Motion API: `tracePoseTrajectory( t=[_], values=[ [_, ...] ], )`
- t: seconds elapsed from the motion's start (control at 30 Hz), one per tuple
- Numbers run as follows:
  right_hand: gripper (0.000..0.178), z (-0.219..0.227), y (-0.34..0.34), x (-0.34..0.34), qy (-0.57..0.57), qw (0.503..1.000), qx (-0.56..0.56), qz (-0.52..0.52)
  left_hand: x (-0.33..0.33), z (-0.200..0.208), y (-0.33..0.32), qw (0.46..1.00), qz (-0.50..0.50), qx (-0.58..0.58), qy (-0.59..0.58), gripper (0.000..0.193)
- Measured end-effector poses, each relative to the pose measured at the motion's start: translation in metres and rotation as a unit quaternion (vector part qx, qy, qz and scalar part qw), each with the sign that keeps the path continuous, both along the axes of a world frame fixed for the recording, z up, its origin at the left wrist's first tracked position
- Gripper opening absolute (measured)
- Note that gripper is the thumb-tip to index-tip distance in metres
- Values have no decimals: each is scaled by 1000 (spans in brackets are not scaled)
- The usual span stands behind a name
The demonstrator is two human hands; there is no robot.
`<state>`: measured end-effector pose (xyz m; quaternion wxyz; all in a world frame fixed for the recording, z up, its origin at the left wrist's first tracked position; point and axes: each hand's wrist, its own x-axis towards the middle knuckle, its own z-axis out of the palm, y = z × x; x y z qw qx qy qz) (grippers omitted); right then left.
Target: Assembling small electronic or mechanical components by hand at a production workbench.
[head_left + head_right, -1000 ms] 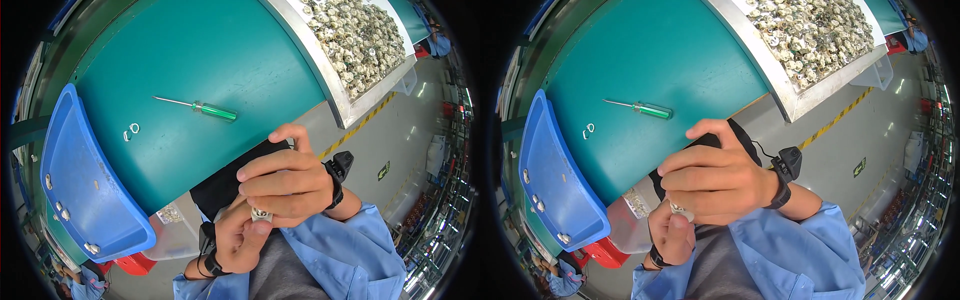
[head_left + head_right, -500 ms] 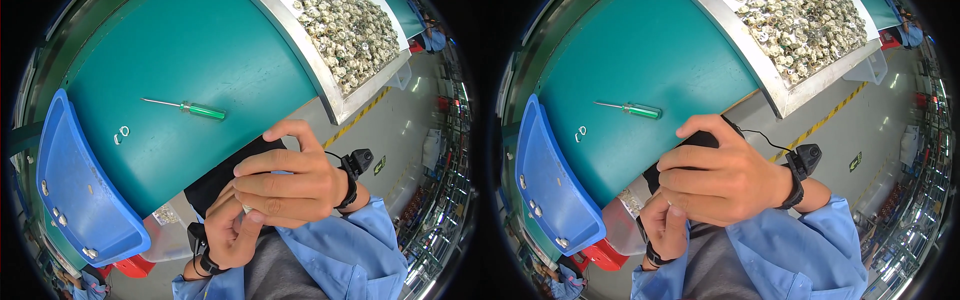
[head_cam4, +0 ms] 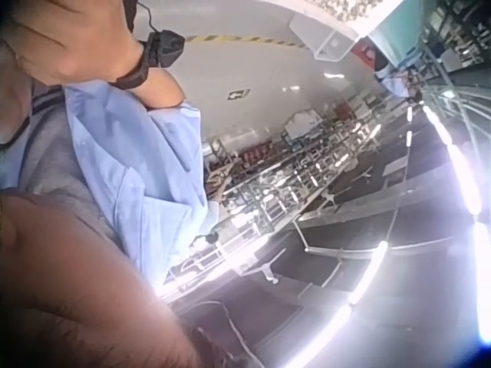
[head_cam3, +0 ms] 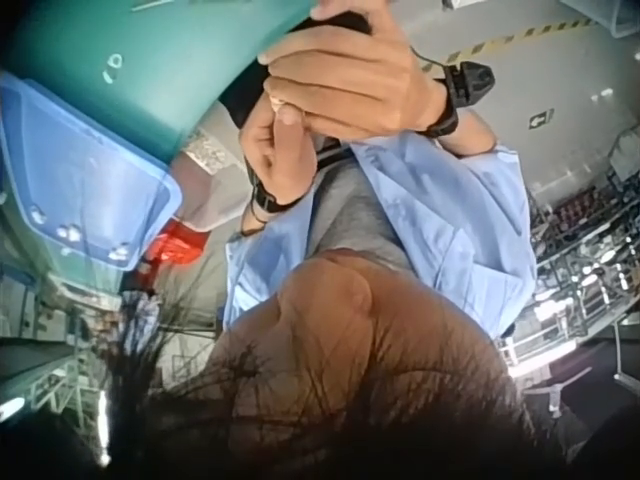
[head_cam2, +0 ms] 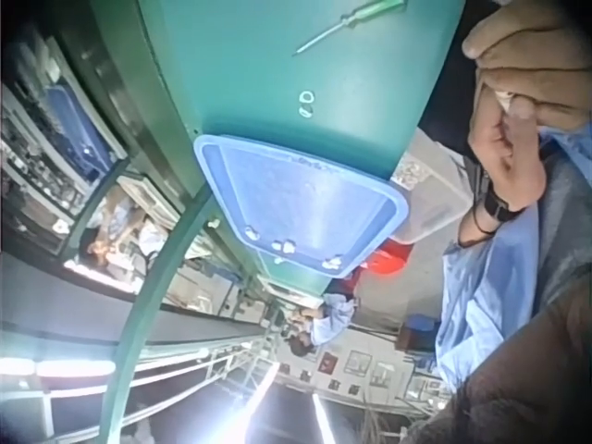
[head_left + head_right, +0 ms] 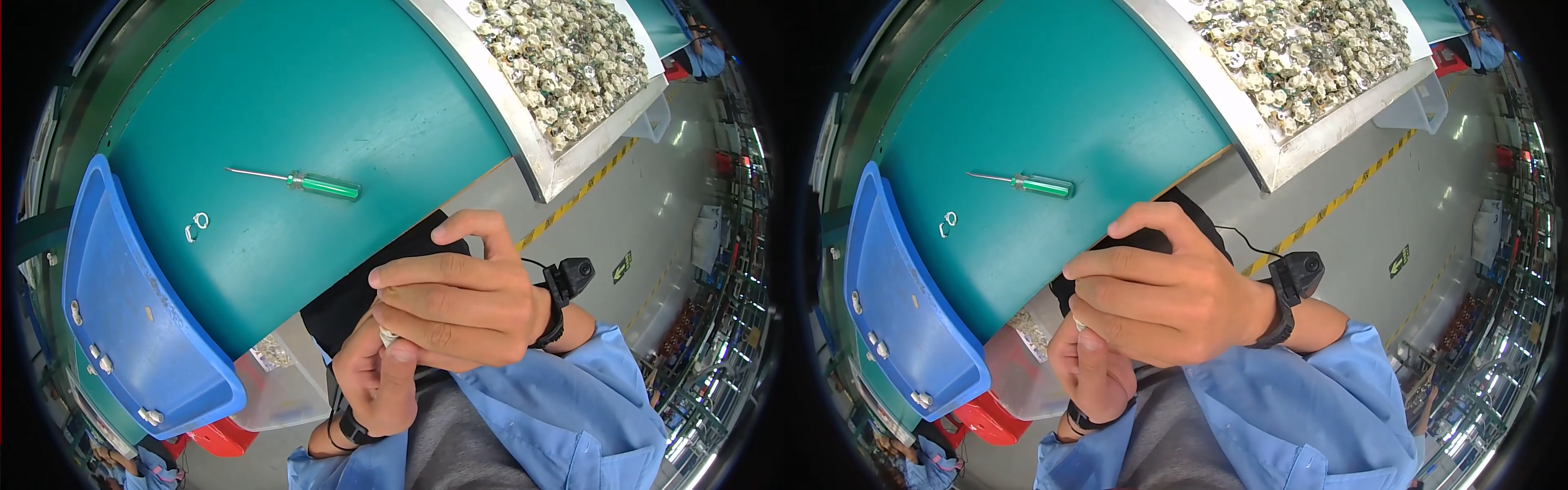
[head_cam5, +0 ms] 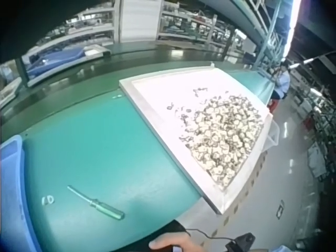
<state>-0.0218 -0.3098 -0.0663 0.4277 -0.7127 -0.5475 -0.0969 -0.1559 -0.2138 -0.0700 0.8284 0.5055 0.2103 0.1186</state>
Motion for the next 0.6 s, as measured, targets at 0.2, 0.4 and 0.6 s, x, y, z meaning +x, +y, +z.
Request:
tracePoseTrajectory(
  t=[0.2,0.4,0.6],
  values=[
    [11,-1,-2,7,-28,999,19,26,-6,0,1,1000,-27,-9,5,44],
    [13,-10,-1,-2,92,995,-10,23,-1,-8,8,995,-76,-63,23,48],
    [29,-54,4,-23,204,979,-14,-11,-10,-41,10,965,-65,-253,-3,41]
  ],
)
